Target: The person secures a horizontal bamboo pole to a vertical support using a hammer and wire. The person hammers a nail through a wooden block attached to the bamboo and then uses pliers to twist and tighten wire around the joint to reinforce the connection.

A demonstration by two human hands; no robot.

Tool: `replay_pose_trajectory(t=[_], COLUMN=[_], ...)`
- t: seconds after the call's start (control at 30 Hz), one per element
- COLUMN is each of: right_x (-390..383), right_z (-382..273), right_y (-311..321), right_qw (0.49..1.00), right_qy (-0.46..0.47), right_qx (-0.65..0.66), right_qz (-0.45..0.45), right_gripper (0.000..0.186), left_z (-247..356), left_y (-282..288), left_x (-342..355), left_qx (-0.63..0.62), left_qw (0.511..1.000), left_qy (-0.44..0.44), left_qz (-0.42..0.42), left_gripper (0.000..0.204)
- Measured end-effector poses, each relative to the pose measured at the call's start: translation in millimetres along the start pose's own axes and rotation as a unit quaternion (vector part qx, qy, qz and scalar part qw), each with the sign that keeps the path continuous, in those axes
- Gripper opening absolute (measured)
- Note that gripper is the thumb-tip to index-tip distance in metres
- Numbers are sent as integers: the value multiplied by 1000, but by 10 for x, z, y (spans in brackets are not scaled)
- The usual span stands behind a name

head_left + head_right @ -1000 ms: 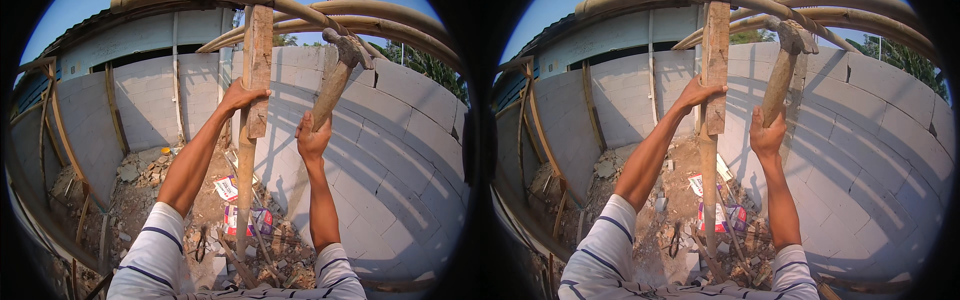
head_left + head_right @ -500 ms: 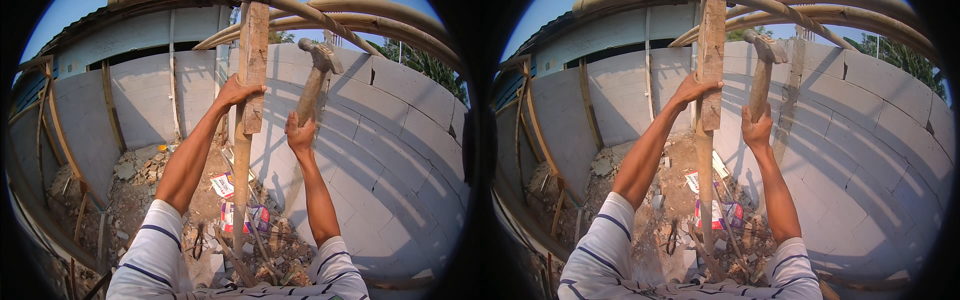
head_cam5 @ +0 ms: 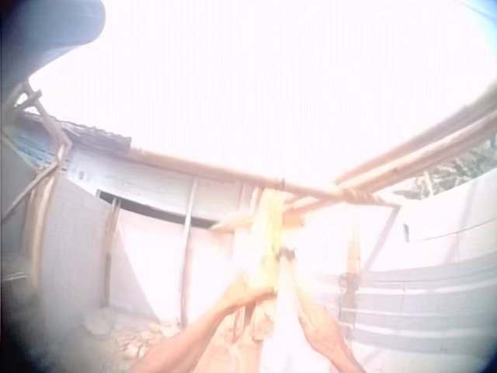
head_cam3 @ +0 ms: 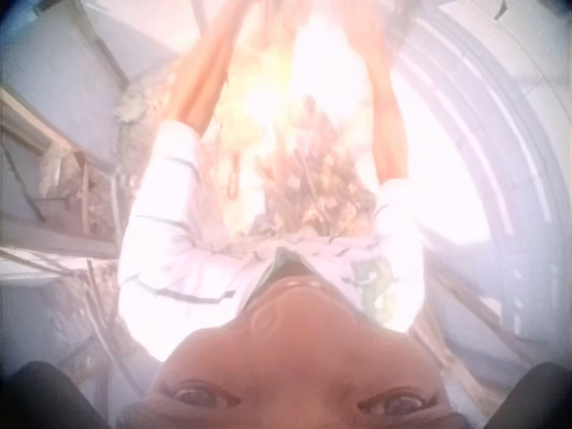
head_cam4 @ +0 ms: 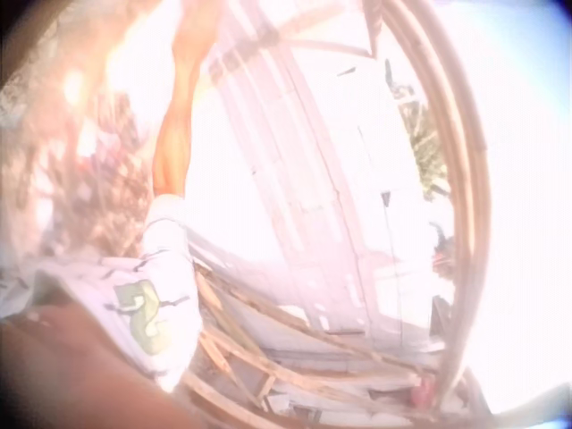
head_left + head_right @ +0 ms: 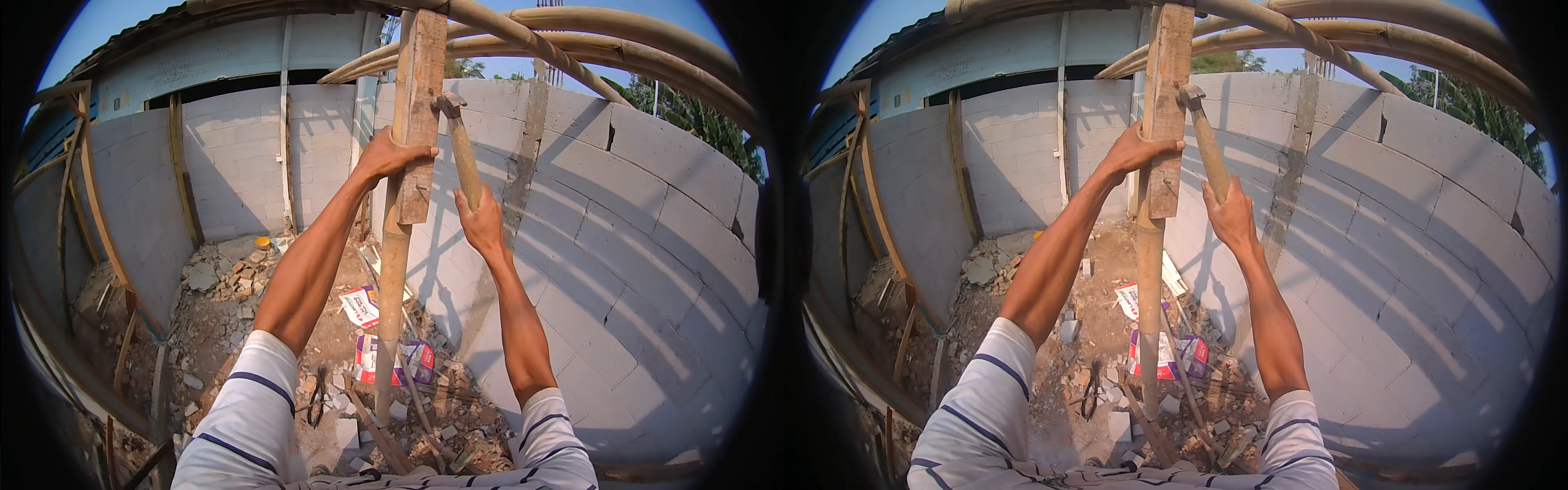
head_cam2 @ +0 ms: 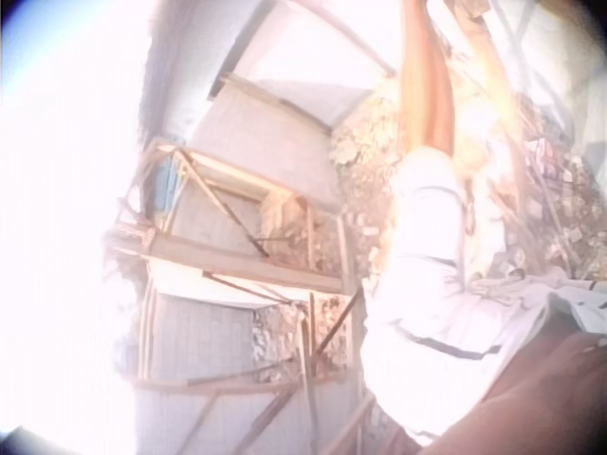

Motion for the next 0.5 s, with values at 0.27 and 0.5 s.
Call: replay_pose_trajectory(t=[0.27, 0.5], right_x=[79, 123], right_z=[-693, -321], right_y=[1056, 320], right_qw=[774, 988], right_qy=[153, -79], right_qx=[544, 132], right_qz=[286, -31], right_gripper=[51, 44], left_z=[-57, 136], left_y=[238, 197], left_x=[69, -89], left_qx=[0, 27], left_qw=[996, 996], left_qy=[-60, -54], left_qz=[69, 61], left_gripper=[74, 74])
Point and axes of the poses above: each hand's wrist, its own x-axis towards the middle knuckle, its own y-axis out of the back of the hand, z = x × y, the point moved 8 cm from there along x, towards the middle knuckle, and after that the axes turned 10 degrees about -x, right-handed, at the moved point
